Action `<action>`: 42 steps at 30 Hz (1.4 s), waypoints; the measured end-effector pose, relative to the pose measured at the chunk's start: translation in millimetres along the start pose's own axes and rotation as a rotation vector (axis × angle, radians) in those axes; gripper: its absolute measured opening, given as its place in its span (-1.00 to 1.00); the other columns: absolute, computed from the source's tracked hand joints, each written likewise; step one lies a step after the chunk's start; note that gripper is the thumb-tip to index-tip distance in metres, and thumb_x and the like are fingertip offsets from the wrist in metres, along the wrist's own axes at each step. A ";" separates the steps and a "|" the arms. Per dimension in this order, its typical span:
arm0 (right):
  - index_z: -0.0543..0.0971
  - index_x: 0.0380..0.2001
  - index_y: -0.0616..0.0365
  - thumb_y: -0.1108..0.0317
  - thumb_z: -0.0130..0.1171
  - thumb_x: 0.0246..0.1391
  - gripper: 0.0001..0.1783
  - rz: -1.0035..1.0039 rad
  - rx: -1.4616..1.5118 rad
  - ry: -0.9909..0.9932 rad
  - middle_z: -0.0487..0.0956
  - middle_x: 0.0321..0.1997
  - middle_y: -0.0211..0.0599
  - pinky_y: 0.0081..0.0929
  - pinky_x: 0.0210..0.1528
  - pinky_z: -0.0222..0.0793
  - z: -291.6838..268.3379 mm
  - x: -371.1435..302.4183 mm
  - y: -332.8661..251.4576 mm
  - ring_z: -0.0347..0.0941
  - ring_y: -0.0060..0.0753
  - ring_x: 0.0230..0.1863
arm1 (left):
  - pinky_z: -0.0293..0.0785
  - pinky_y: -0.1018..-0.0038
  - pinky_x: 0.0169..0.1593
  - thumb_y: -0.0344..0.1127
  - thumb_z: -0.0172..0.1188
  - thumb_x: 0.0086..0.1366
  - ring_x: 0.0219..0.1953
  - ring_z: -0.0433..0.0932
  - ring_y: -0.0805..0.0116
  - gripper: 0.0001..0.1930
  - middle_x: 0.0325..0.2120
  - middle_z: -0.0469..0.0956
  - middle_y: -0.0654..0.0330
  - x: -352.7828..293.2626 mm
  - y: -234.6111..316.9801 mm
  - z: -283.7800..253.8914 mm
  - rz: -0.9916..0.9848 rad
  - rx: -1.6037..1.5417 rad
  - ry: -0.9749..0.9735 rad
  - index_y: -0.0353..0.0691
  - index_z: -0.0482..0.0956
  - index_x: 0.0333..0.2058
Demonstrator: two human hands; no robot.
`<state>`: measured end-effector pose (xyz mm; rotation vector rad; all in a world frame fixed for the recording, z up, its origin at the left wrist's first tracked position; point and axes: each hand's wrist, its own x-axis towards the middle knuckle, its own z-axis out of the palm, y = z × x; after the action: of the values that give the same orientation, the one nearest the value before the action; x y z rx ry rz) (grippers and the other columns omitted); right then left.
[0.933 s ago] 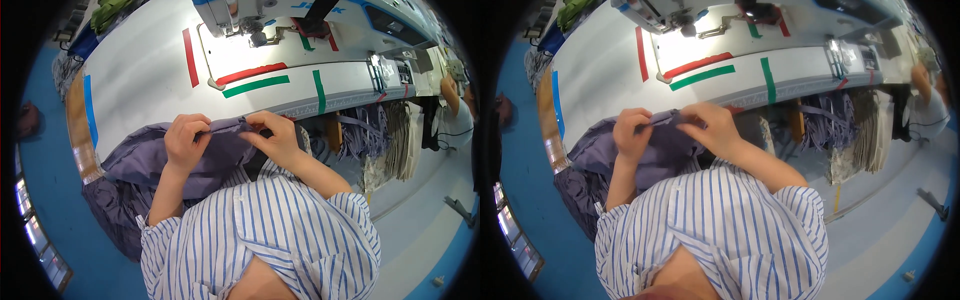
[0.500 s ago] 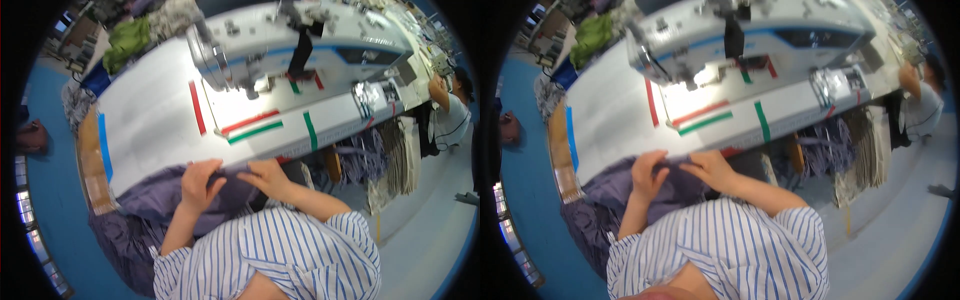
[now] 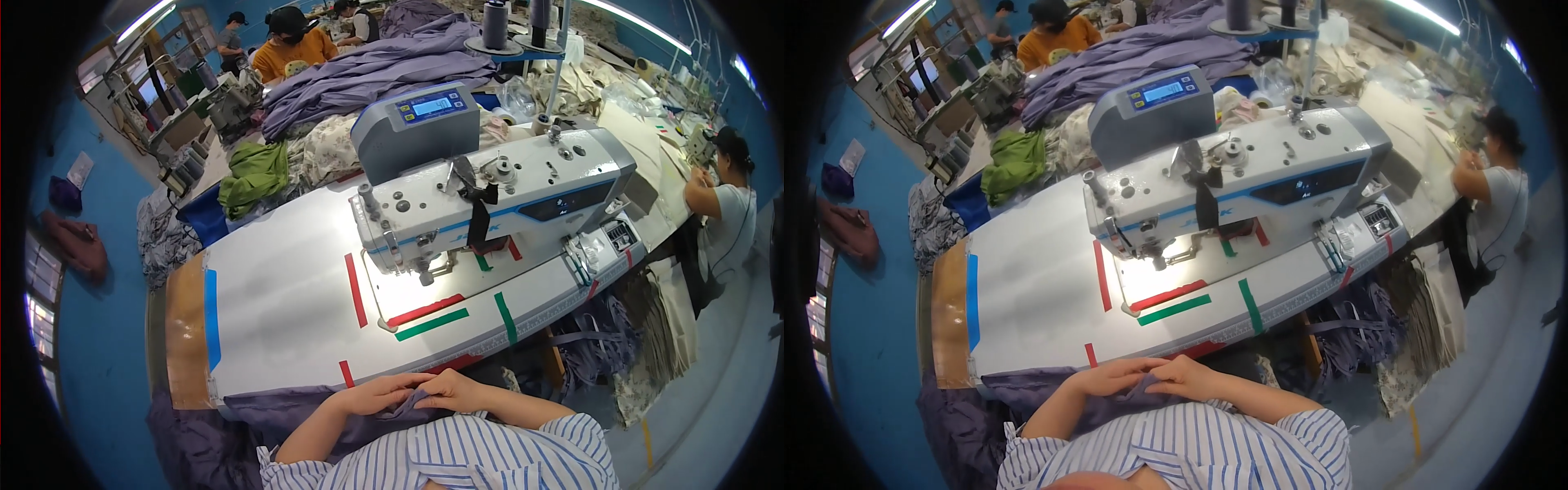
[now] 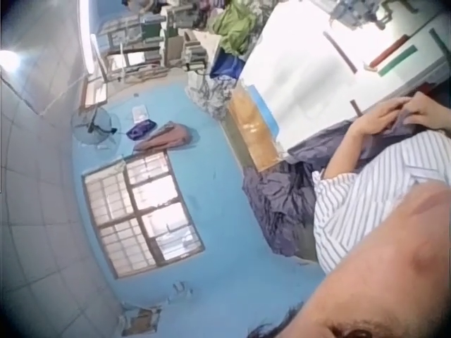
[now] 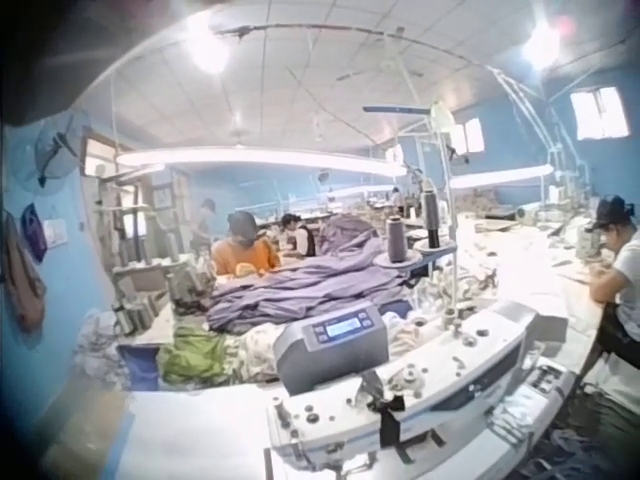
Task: Sewing purple fabric pieces using an industrial sewing machine.
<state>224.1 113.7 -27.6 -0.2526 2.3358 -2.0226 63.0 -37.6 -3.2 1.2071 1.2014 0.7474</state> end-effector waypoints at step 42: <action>0.50 -0.46 0.30 0.34 0.17 0.10 -0.80 -0.028 -0.048 -0.095 0.54 -0.50 -0.10 -0.52 -0.41 0.37 -2.6 -1.5 -17.0 0.50 -0.25 -0.51 | 0.40 0.58 -0.03 -0.47 0.10 0.28 -0.10 0.48 0.45 -0.70 -0.15 0.49 0.18 3.9 -35.7 27.7 -0.030 -0.301 0.242 -0.32 0.47 -0.01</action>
<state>226.9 114.2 -10.6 -0.3772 2.3390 -1.9227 84.9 -51.0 -40.6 0.8661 1.2470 1.0334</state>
